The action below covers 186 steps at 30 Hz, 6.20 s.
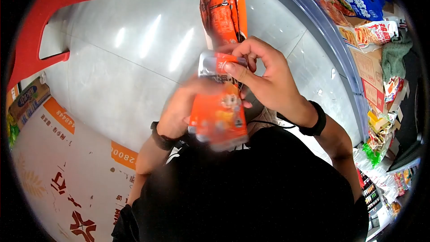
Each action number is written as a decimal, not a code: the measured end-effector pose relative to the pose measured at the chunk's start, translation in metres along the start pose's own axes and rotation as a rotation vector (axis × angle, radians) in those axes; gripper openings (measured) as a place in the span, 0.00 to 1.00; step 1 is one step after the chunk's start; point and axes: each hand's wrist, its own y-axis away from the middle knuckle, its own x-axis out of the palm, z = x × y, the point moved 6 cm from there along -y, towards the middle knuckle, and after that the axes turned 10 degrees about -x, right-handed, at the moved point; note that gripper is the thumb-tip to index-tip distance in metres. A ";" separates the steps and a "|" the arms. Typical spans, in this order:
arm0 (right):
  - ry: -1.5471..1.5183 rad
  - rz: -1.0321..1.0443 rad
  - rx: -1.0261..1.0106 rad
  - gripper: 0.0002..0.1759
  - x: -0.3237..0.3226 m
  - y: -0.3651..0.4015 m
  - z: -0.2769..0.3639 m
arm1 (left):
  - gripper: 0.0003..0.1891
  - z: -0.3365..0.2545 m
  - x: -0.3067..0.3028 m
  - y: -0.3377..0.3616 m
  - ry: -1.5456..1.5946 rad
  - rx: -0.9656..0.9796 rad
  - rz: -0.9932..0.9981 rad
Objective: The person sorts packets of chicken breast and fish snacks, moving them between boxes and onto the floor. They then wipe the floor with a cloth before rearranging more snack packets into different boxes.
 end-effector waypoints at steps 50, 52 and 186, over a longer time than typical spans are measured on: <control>0.182 -0.593 -0.500 0.36 -0.122 -0.049 0.085 | 0.21 -0.166 0.191 -0.145 -0.804 0.527 -0.020; 0.250 -0.596 -0.574 0.37 -0.117 -0.047 0.090 | 0.23 -0.163 0.190 -0.144 -0.771 0.545 -0.040; 0.068 -0.422 -0.325 0.23 -0.077 0.014 0.022 | 0.20 -0.045 0.059 -0.056 -0.311 0.474 -0.263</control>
